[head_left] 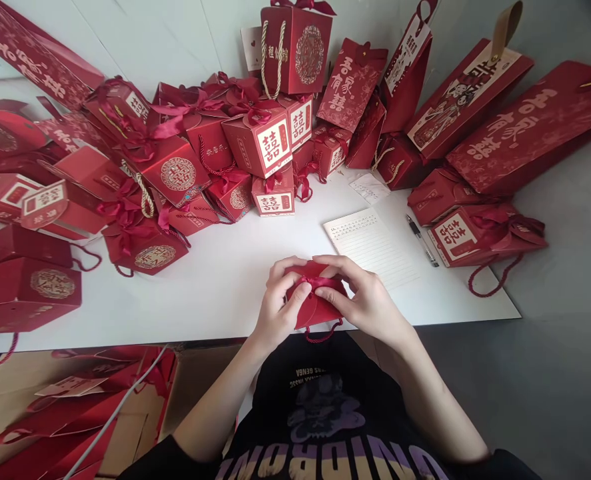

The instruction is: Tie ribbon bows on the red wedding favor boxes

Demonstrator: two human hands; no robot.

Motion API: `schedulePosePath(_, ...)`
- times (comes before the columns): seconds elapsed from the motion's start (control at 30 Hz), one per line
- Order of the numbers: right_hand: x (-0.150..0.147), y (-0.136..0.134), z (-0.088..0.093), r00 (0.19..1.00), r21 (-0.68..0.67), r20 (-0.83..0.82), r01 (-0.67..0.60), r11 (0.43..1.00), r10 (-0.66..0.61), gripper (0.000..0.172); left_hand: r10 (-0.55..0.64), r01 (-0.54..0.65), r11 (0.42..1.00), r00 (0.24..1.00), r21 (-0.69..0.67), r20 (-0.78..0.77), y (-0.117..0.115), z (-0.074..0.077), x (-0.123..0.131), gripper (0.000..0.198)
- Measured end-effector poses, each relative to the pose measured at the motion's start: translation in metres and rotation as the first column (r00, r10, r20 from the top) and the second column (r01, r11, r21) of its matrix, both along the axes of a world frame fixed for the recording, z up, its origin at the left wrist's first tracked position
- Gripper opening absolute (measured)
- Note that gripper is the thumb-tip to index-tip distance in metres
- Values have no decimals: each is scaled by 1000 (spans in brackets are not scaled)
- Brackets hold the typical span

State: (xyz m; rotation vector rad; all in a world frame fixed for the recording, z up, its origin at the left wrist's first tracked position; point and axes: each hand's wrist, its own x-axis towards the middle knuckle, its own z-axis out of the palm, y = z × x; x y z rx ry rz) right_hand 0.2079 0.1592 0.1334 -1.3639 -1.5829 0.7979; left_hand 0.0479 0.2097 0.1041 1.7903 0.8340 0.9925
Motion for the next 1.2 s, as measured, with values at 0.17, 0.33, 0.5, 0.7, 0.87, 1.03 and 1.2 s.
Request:
schedulePosePath(0.17, -2, -1, -3, 998, 100, 47, 39, 994, -44, 32, -13, 13, 999, 1000, 35, 2, 0, -1, 0, 25)
schedulePosePath(0.33, -4, -1, -6, 997, 118, -7, 76, 990, -75, 25, -12, 12, 1000, 1000, 27, 2, 2, -2, -1, 29)
schedulePosePath(0.5, -4, -1, -10, 982, 26, -160, 108, 994, -102, 20, -11, 10, 1000, 999, -5, -35, 1, -1, -1, 31)
schedulePosePath(0.7, -5, -1, -9, 981, 12, -161, 112, 994, -109, 18, -14, 13, 998, 1000, -58, -25, 0, -2, -1, 32)
schedulePosePath(0.87, -5, -2, -7, 983, 19, -138, 121, 992, -117, 15, -19, 19, 998, 1000, -66, -4, 0, -2, -1, 32)
schedulePosePath(1.03, -4, -3, -8, 992, 23, -92, 94, 995, -91, 16, 34, -32, 996, 999, -89, 20, -2, -1, 1, 32)
schedulePosePath(1.2, -3, -2, -8, 998, 91, 27, 56, 994, -59, 18, 8, -6, 992, 1000, -125, 10, -2, 0, 0, 36)
